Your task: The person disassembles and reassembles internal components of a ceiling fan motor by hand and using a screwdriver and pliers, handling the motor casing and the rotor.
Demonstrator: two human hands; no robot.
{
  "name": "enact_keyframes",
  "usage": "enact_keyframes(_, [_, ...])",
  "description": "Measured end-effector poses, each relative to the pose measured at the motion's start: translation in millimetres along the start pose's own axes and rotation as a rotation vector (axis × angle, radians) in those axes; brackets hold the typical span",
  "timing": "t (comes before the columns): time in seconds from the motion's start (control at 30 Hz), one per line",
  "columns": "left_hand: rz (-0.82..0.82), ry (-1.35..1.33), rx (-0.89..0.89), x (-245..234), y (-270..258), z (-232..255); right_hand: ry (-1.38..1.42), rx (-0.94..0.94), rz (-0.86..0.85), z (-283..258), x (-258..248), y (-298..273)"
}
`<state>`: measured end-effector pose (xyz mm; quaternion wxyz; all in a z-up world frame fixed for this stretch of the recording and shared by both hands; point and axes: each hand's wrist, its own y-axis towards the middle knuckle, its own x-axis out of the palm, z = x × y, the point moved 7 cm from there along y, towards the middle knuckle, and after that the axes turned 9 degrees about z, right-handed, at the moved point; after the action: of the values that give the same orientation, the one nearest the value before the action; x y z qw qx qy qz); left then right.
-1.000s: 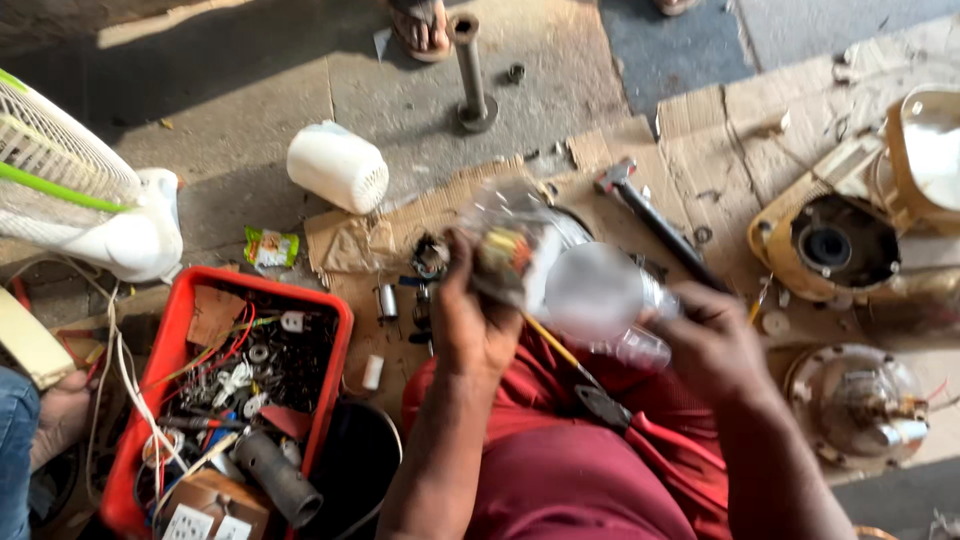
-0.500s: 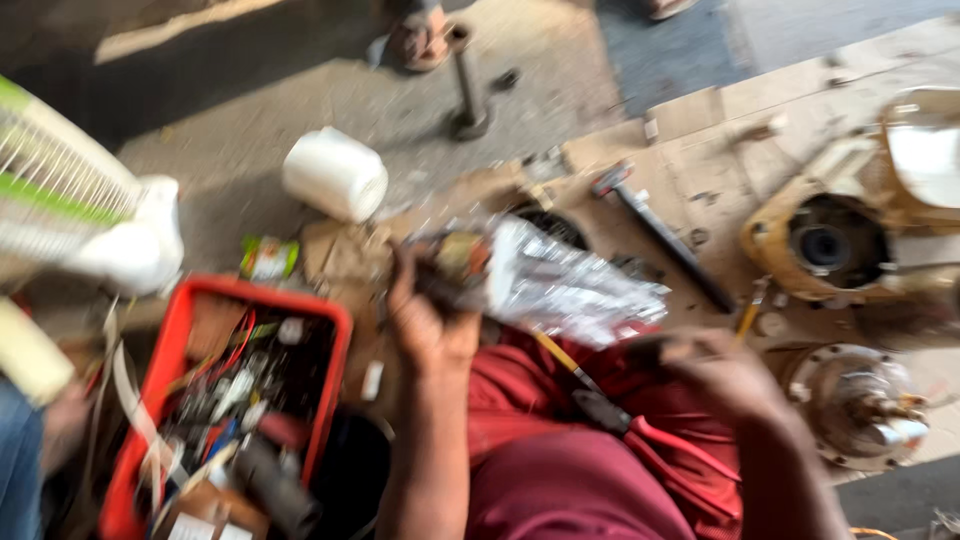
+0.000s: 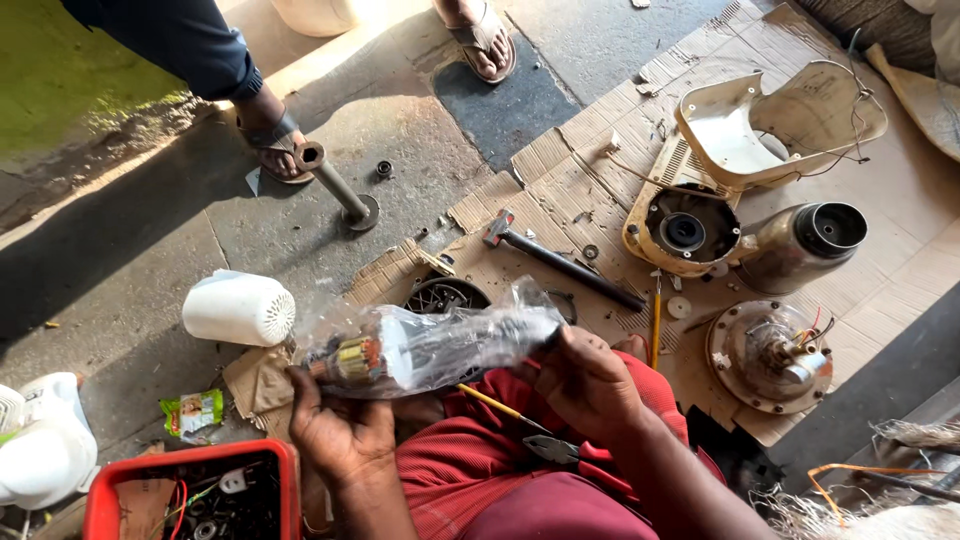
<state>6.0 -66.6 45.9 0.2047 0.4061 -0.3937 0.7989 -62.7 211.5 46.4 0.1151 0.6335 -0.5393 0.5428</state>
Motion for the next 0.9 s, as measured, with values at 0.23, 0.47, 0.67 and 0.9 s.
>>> enact_keyframes(0.23, [-0.174, -0.013, -0.105, 20.7, -15.9, -7.2, -0.155, 0.112, -0.291, 31.5, -18.3, 6.8])
enact_keyframes(0.47, [-0.281, 0.202, 0.022, 67.3, -62.0, -2.7, -0.947, -0.200, -0.352, 41.7, -17.0, 25.9])
enact_keyframes(0.67, [-0.625, 0.683, 0.305, 126.8, -147.1, -13.8, -0.294, 0.194, -0.523, 44.3, 33.9, 0.4])
enact_keyframes(0.9, [-0.796, 0.592, 0.443, 145.4, -166.6, -14.4, -0.258, 0.394, -0.505, 96.2, -15.5, 31.0])
